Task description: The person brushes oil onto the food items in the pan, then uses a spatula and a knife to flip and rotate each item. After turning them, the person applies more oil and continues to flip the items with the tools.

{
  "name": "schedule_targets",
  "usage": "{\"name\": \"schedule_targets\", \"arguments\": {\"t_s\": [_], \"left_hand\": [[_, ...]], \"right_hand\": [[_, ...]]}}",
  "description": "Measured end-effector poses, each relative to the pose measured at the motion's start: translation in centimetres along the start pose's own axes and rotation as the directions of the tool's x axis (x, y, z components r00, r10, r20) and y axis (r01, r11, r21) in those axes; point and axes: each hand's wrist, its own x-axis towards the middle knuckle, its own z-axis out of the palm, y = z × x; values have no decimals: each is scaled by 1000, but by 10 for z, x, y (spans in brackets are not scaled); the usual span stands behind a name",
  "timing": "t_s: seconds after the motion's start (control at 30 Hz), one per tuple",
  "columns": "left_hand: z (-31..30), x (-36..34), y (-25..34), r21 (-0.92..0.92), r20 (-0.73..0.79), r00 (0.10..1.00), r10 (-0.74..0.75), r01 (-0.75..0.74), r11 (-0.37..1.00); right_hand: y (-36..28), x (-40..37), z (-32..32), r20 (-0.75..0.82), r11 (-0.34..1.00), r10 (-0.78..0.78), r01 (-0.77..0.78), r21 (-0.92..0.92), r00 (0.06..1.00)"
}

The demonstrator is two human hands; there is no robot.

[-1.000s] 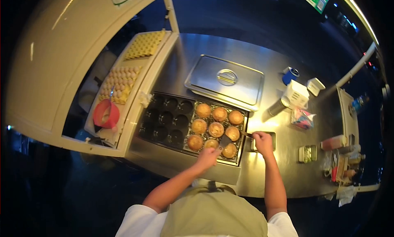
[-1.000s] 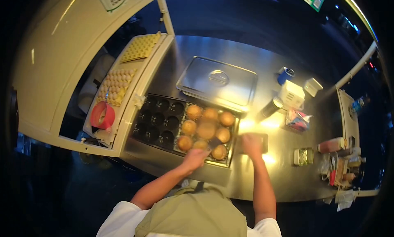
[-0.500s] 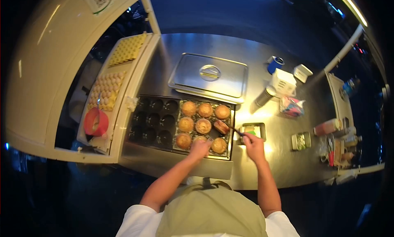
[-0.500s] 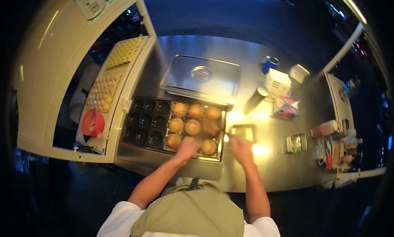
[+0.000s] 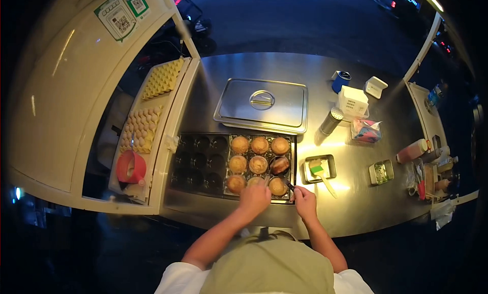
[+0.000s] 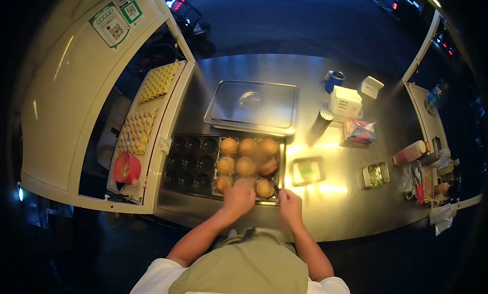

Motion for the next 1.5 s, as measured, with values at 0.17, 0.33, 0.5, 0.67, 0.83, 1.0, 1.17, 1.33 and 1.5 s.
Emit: {"name": "schedule_targets", "arguments": {"t_s": [0.17,0.33,0.5,0.67,0.83,1.0,1.17,1.33,1.5], "left_hand": [[-10,-7,8,38,87,994,72,-76,996],[-15,-19,5,-84,41,997,67,-63,994],[-32,-54,-3,-408,36,992,-124,128,904],[-23,-89,-20,-419,15,981,-195,183,889],[-28,-106,-25,-403,-53,981,-186,149,903],[-30,-117,-45,-439,-75,979,-189,138,888],[-57,-124,-49,-497,-24,981,-190,154,854],[-67,-138,-81,-481,-56,989,-137,93,872],[-90,-164,-111,-462,-85,984,-155,99,881]], "right_hand": [[13,-6,-19,168,823,378,-413,391,911],[-2,-31,-45,220,735,445,-495,464,868],[-11,-57,-52,268,729,326,-421,539,907],[4,-67,-37,335,640,311,-457,617,889],[16,-72,-25,389,643,299,-485,592,871],[32,-77,-14,346,808,275,-411,423,897],[37,-86,3,240,885,238,-312,346,941],[36,-109,41,140,888,278,-310,339,950],[29,-138,81,132,965,133,-158,210,982]]}}
